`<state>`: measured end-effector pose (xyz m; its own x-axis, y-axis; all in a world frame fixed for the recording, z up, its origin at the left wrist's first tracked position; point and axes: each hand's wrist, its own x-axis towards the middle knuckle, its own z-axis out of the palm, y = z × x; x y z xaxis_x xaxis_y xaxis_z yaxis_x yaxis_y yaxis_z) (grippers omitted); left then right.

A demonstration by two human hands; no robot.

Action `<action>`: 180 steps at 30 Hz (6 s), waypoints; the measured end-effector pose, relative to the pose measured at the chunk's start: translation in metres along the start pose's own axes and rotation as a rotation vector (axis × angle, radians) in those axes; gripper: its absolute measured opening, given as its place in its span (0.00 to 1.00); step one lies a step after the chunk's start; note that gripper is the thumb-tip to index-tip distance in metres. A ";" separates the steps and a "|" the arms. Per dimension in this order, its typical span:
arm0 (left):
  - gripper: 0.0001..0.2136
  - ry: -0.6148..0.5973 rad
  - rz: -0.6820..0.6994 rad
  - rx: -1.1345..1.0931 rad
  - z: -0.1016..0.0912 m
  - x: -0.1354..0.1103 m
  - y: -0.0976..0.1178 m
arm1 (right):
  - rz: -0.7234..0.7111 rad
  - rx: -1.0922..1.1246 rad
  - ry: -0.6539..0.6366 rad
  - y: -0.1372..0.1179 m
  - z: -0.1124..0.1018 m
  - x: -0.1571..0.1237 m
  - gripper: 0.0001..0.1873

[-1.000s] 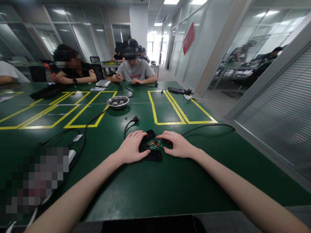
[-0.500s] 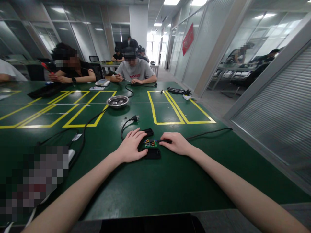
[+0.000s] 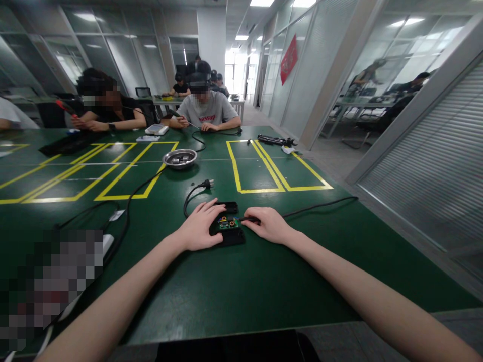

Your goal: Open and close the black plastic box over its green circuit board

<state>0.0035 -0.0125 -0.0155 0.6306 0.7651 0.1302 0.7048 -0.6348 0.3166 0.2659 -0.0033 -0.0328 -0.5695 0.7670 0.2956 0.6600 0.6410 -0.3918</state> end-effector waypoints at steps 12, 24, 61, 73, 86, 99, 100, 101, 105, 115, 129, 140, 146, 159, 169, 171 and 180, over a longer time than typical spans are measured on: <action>0.35 0.013 0.119 -0.002 -0.001 0.001 -0.014 | 0.047 -0.008 0.016 -0.001 0.002 0.001 0.06; 0.36 0.000 0.085 -0.014 0.000 0.001 -0.015 | 0.063 -0.009 0.017 -0.004 0.001 0.001 0.06; 0.23 -0.086 -0.112 0.160 -0.023 0.001 0.006 | -0.123 0.087 -0.061 -0.018 -0.008 -0.007 0.16; 0.20 -0.150 -0.151 0.138 -0.022 0.002 0.013 | 0.154 -0.176 -0.035 -0.033 -0.004 -0.003 0.19; 0.19 -0.141 -0.138 0.309 -0.022 0.003 0.019 | 0.186 -0.223 -0.097 -0.034 0.000 0.003 0.20; 0.15 0.186 -0.101 0.277 -0.007 0.003 0.002 | 0.054 -0.087 0.188 -0.012 0.014 0.002 0.28; 0.15 0.179 -0.100 0.258 -0.006 0.003 0.000 | 0.048 -0.072 0.166 -0.009 0.016 0.003 0.28; 0.14 0.162 -0.094 0.232 -0.005 0.002 -0.001 | 0.034 -0.048 0.145 -0.006 0.017 0.003 0.25; 0.10 0.154 -0.075 0.037 -0.005 0.003 -0.003 | -0.041 0.105 0.140 -0.003 0.014 0.004 0.11; 0.17 0.114 -0.334 -0.925 -0.013 0.008 -0.020 | 0.038 0.655 0.155 -0.009 0.007 0.001 0.25; 0.16 -0.127 -0.320 -1.064 -0.022 0.004 -0.018 | 0.160 0.788 0.048 -0.015 0.006 0.001 0.21; 0.15 -0.127 -0.347 -1.078 -0.027 0.003 -0.012 | 0.108 0.761 0.026 -0.020 0.000 0.000 0.16; 0.15 -0.130 -0.342 -1.071 -0.028 0.003 -0.011 | 0.107 0.719 0.024 -0.020 -0.002 -0.001 0.16; 0.12 -0.189 -0.327 -1.065 -0.031 0.002 -0.013 | 0.028 0.649 0.026 -0.021 -0.006 -0.001 0.12; 0.17 -0.198 -0.313 -0.959 -0.022 0.004 -0.013 | -0.234 0.564 -0.016 -0.023 -0.015 -0.004 0.04; 0.17 -0.195 -0.290 -0.942 -0.021 0.004 -0.012 | -0.251 0.536 -0.029 -0.024 -0.015 -0.004 0.04; 0.16 -0.152 -0.195 -0.777 -0.019 0.004 -0.002 | -0.186 0.450 -0.022 -0.026 -0.012 -0.002 0.09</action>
<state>-0.0012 -0.0060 0.0029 0.5965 0.7956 -0.1060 0.4151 -0.1928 0.8891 0.2551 -0.0212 -0.0129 -0.6707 0.6371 0.3797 0.2714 0.6873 -0.6738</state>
